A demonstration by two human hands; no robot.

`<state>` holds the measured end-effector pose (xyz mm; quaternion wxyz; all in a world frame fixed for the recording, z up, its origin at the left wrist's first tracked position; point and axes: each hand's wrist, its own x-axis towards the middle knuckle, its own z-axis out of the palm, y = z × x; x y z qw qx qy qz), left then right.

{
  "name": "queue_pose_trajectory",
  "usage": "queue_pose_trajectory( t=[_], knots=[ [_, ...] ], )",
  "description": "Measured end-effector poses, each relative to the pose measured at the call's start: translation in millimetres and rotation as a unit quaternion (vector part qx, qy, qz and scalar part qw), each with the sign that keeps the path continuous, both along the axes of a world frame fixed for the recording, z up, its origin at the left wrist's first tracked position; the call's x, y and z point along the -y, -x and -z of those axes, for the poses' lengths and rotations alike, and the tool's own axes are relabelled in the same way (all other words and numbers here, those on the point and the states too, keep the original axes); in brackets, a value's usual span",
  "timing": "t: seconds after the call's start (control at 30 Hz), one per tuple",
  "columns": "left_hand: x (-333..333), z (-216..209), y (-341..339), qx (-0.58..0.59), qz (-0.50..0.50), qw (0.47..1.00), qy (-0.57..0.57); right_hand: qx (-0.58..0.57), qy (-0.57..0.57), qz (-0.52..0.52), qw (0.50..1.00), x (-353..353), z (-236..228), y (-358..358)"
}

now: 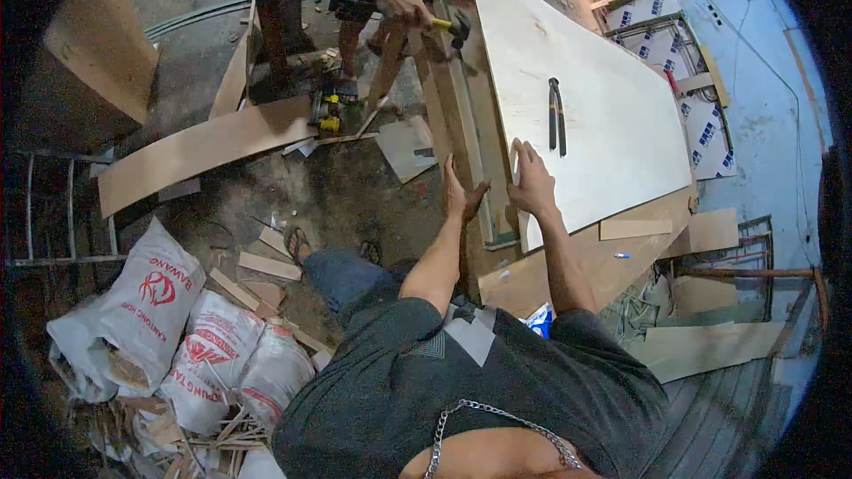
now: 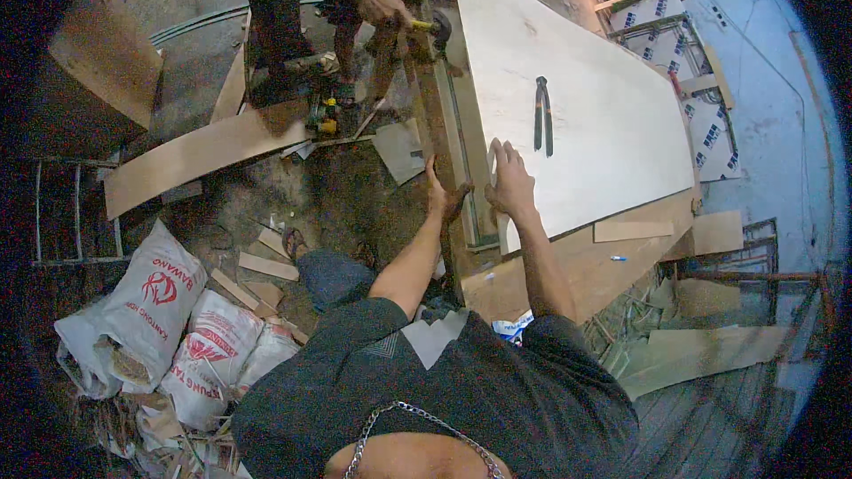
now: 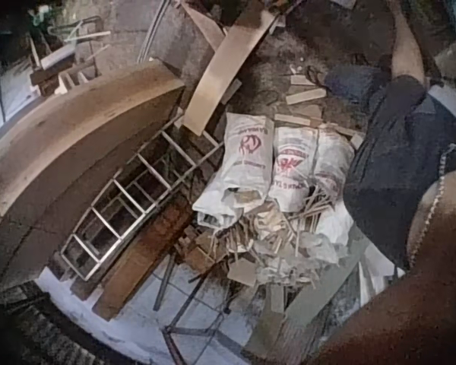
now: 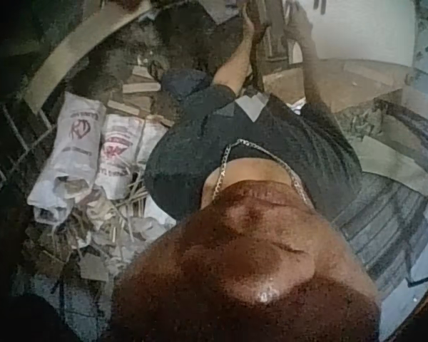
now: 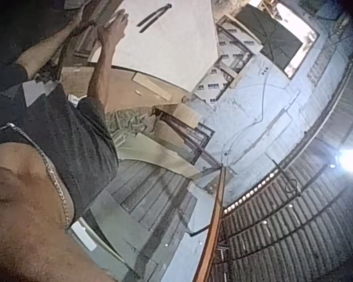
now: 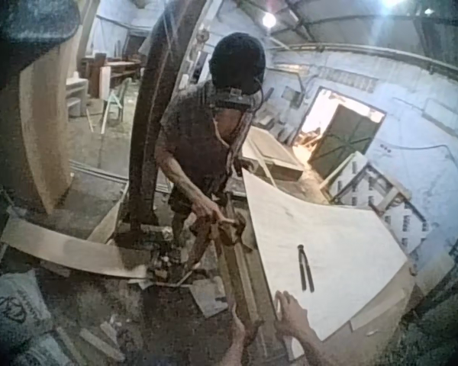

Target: The person helps a colleague assemble a wooden structure by holding pieces of plywood in place while the other person hammers nails into the frame.

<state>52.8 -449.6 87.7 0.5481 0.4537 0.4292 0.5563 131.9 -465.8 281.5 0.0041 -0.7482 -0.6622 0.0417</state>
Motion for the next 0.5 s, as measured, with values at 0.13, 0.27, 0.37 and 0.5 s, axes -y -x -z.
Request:
queue_pose_trajectory(
  t=[0.13,0.27,0.37,0.5],
  knots=[
    [-1,-6,3,0.007,0.035,0.999,0.007,0.014,0.009,0.008,1.000,1,-2,-1],
    [-1,-20,7,-0.030,0.035,0.998,0.038,0.032,0.009,-0.002,0.999,-1,6,-3],
    [4,-51,15,-0.038,0.025,0.998,0.045,0.034,0.030,0.028,0.999,-1,-6,-1],
    [1,-28,8,-0.091,-0.089,0.989,-0.076,0.029,0.011,0.011,0.999,-1,-3,1]
  ],
)
